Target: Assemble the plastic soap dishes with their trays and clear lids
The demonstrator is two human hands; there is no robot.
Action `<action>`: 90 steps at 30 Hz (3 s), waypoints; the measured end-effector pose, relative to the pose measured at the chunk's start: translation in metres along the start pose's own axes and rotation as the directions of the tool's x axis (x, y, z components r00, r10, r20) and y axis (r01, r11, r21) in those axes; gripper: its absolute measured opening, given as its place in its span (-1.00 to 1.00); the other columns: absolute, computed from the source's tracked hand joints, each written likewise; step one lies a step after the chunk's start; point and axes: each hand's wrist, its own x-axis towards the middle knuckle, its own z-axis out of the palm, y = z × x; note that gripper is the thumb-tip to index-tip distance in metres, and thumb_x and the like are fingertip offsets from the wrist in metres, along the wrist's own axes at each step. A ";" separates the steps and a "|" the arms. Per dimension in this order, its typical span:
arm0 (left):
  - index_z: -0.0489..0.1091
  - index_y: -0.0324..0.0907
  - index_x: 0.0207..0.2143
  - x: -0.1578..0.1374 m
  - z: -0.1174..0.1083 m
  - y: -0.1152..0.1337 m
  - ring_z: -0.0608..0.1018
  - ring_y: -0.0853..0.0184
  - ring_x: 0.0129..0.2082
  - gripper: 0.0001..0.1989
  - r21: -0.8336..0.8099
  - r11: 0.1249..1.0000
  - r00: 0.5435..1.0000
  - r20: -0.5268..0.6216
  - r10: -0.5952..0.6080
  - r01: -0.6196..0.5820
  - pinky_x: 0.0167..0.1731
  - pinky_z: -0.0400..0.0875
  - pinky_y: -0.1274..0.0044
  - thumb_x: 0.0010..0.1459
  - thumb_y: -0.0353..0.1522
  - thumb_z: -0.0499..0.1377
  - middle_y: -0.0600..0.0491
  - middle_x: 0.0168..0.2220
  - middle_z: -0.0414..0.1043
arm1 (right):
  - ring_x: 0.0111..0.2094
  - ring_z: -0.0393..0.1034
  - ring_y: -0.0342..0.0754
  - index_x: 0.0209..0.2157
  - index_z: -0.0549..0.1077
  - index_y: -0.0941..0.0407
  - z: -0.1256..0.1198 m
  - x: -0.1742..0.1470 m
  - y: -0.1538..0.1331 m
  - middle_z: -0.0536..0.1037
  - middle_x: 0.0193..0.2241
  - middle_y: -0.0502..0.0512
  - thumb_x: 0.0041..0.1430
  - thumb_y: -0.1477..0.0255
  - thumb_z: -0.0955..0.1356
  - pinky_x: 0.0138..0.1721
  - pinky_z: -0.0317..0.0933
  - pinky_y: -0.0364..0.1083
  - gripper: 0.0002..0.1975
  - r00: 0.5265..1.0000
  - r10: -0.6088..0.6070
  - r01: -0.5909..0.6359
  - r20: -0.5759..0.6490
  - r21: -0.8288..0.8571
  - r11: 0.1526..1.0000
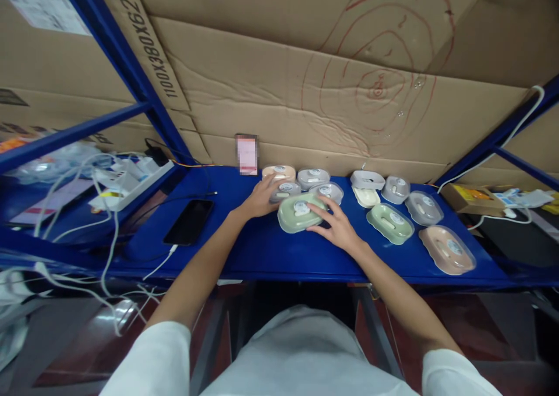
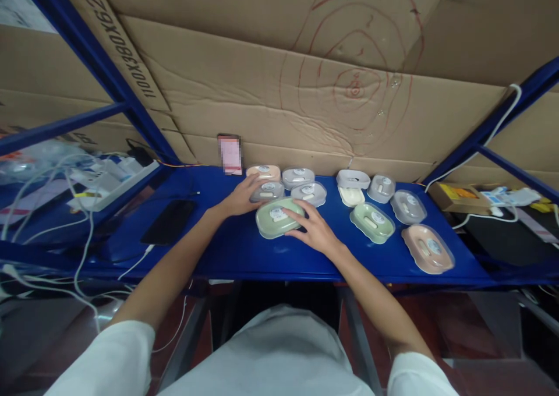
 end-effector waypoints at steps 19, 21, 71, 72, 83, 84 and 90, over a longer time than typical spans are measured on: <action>-0.02 -0.07 0.53 -0.010 0.015 0.011 -0.03 -0.17 0.56 -0.13 0.079 0.997 0.967 -0.257 0.000 0.021 0.40 0.13 -0.05 0.37 0.14 0.09 -0.29 0.58 -0.24 | 0.53 -0.09 0.34 0.53 0.05 -0.12 -0.039 0.055 0.050 0.10 0.52 0.20 0.38 -0.08 0.31 0.42 -0.07 0.44 -0.18 0.902 0.336 -0.279 0.273 -0.227 0.933; 0.00 -0.10 0.52 -0.010 0.013 0.014 -0.02 -0.16 0.56 -0.14 0.078 0.997 0.964 -0.266 -0.006 0.028 0.40 0.15 -0.02 0.38 0.14 0.08 -0.29 0.57 -0.22 | 0.52 -0.12 0.39 0.53 0.04 -0.16 -0.043 0.033 0.064 0.07 0.53 0.18 0.26 -0.06 0.43 0.39 -0.04 0.45 -0.07 0.874 0.329 -0.253 0.357 -0.244 0.936; 0.49 -0.01 0.16 -0.113 -0.012 0.090 0.51 0.11 0.28 -0.60 -0.085 0.985 0.989 -0.030 0.147 -0.149 0.32 0.45 0.18 0.27 -0.33 0.32 -0.06 0.22 0.49 | 0.19 0.45 0.32 0.20 0.43 0.26 -0.024 0.040 0.052 0.53 0.13 0.54 0.44 0.32 0.28 0.21 0.21 0.26 -0.57 0.637 0.771 -0.602 0.015 -0.615 0.510; 0.50 -0.02 0.15 -0.122 -0.013 0.092 0.53 0.10 0.26 -0.59 -0.078 0.988 0.991 -0.028 0.129 -0.131 0.34 0.43 0.16 0.26 -0.25 0.35 -0.07 0.20 0.50 | 0.16 0.48 0.29 0.21 0.43 0.24 -0.024 0.043 0.047 0.54 0.14 0.52 0.44 0.31 0.29 0.18 0.25 0.19 -0.57 0.646 0.762 -0.587 0.048 -0.607 0.536; 0.50 0.11 0.14 -0.157 -0.004 0.090 0.52 0.09 0.26 -0.68 -0.015 0.997 0.954 -0.292 -0.073 0.072 0.31 0.41 0.03 0.42 -0.35 0.14 0.01 0.14 0.55 | 0.01 0.58 0.22 0.24 0.46 0.04 -0.024 -0.021 -0.037 0.65 0.04 0.33 0.41 0.43 0.26 0.00 0.34 0.11 -0.58 0.746 0.636 -0.429 0.199 -0.586 0.687; 0.49 0.11 0.16 -0.158 -0.004 0.091 0.51 0.10 0.26 -0.68 -0.043 0.996 0.944 -0.319 -0.083 0.074 0.28 0.47 0.07 0.43 -0.35 0.14 0.01 0.13 0.54 | 0.02 0.57 0.21 0.24 0.47 0.01 -0.022 -0.030 -0.046 0.65 0.05 0.31 0.39 0.48 0.25 0.02 0.33 0.13 -0.55 0.790 0.574 -0.382 0.216 -0.558 0.736; 0.45 0.05 0.17 -0.157 -0.003 0.092 0.48 0.05 0.29 -0.68 -0.026 0.991 0.912 -0.388 -0.133 0.133 0.30 0.46 0.02 0.45 -0.35 0.09 -0.05 0.16 0.48 | 0.20 0.46 0.16 0.31 0.43 -0.12 -0.029 -0.033 -0.059 0.61 0.16 0.14 0.32 0.60 0.23 0.24 0.19 0.25 -0.39 0.922 0.120 -0.057 0.367 -0.179 0.982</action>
